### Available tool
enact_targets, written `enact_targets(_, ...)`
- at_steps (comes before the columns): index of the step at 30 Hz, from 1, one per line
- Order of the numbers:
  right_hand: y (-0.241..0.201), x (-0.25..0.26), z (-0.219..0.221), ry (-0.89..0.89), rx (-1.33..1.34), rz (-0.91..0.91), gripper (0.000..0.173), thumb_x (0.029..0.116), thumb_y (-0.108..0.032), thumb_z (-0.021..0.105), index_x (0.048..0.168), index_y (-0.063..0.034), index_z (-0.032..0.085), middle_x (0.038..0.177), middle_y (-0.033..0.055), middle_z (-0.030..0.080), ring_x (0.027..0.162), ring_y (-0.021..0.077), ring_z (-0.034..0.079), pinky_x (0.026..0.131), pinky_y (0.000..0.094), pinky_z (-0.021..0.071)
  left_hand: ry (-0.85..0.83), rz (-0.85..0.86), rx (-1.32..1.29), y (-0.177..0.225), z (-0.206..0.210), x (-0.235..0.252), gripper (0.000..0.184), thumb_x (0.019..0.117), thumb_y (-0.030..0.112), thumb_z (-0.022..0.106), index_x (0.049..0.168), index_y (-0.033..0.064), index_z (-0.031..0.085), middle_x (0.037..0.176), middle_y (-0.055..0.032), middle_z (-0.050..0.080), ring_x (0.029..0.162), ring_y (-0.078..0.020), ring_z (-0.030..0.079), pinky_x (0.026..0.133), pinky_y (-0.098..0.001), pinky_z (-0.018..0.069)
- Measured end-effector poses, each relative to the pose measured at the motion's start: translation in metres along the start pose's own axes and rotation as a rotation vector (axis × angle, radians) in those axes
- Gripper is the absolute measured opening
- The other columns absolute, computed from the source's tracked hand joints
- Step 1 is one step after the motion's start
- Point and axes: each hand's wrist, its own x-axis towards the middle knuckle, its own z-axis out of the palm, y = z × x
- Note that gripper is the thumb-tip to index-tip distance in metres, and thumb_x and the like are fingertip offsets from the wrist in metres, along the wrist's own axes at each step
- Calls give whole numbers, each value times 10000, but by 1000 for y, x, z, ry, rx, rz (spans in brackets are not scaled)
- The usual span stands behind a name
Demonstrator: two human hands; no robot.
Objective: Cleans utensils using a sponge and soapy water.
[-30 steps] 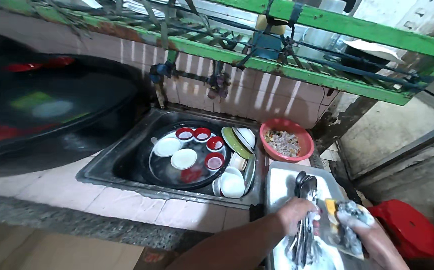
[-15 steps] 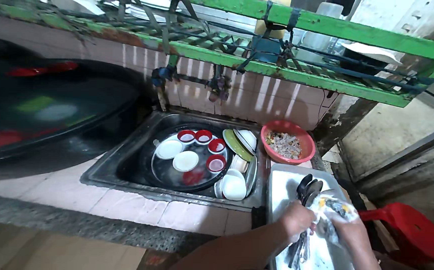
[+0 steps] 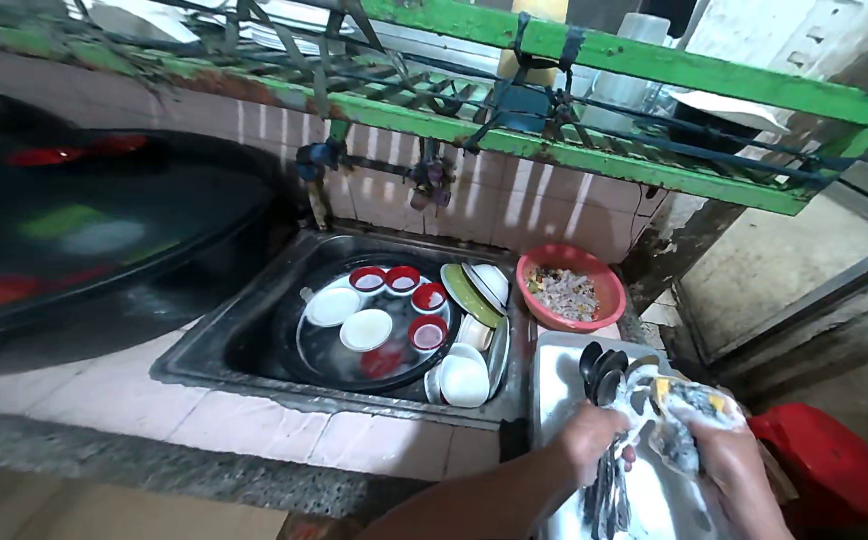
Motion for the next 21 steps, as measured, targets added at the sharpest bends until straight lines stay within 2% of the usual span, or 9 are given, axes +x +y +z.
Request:
enact_targets(5,19,-28,15,-160,-102,48,542,882,-8,713,1376,34,492,1078,172,678,859,206,705,753,407,617,69,57,210,1,-4,-2,288,932,26,619,1198,19,511,766,-45,584,593,-126,586,566,-274,522)
enact_targets(7,20,-18,10,-135,-246,3,541,869,-50,736,1365,33,535,1151,195,675,984,245,683,863,461,579,59,59,240,0,-4,-1,327,934,20,617,1234,22,489,777,-43,567,588,-119,575,556,-268,518)
enact_targets(10,15,0,7,3,-428,-188,529,871,-106,769,1338,66,587,1274,268,647,1192,363,628,1040,556,477,41,66,197,-3,0,1,260,946,13,614,1184,26,510,763,-35,559,555,-106,552,525,-252,501)
enact_targets(13,29,-13,17,-16,-427,-303,524,895,-113,739,1329,120,561,1255,276,656,1187,351,643,1054,507,496,62,71,219,-2,-2,0,271,938,11,614,1191,25,518,768,-39,568,570,-111,562,538,-261,508)
enact_targets(15,33,-21,18,-115,-435,-265,535,892,-89,723,1354,111,542,1262,265,652,1187,329,640,1053,490,494,81,65,262,0,-5,0,304,923,5,611,1210,22,512,764,-41,571,583,-115,566,552,-268,503)
enact_targets(17,28,-10,11,-111,-471,-224,545,902,-99,726,1375,97,538,1297,276,633,1226,356,617,1078,519,470,70,66,269,-2,-5,0,296,937,16,618,1215,16,518,782,-44,575,584,-112,565,548,-261,501)
enact_targets(18,22,-1,6,-65,-455,-207,534,913,-107,725,1373,92,542,1290,279,636,1210,365,623,1066,535,472,64,66,266,-3,-4,0,278,949,28,613,1210,16,517,788,-42,575,585,-110,567,549,-259,505)
enact_targets(19,18,12,1,2,-396,-208,493,927,-126,718,1343,86,561,1231,258,661,1126,334,657,1000,519,517,61,70,256,-3,-3,0,249,951,33,613,1181,20,520,774,-38,573,572,-108,564,538,-255,504)
enact_targets(21,13,31,-7,95,-193,-211,349,985,-169,646,1232,71,593,978,150,675,800,182,668,723,386,589,56,68,214,-4,-2,2,220,941,31,625,1140,27,531,749,-36,575,551,-110,562,520,-253,507)
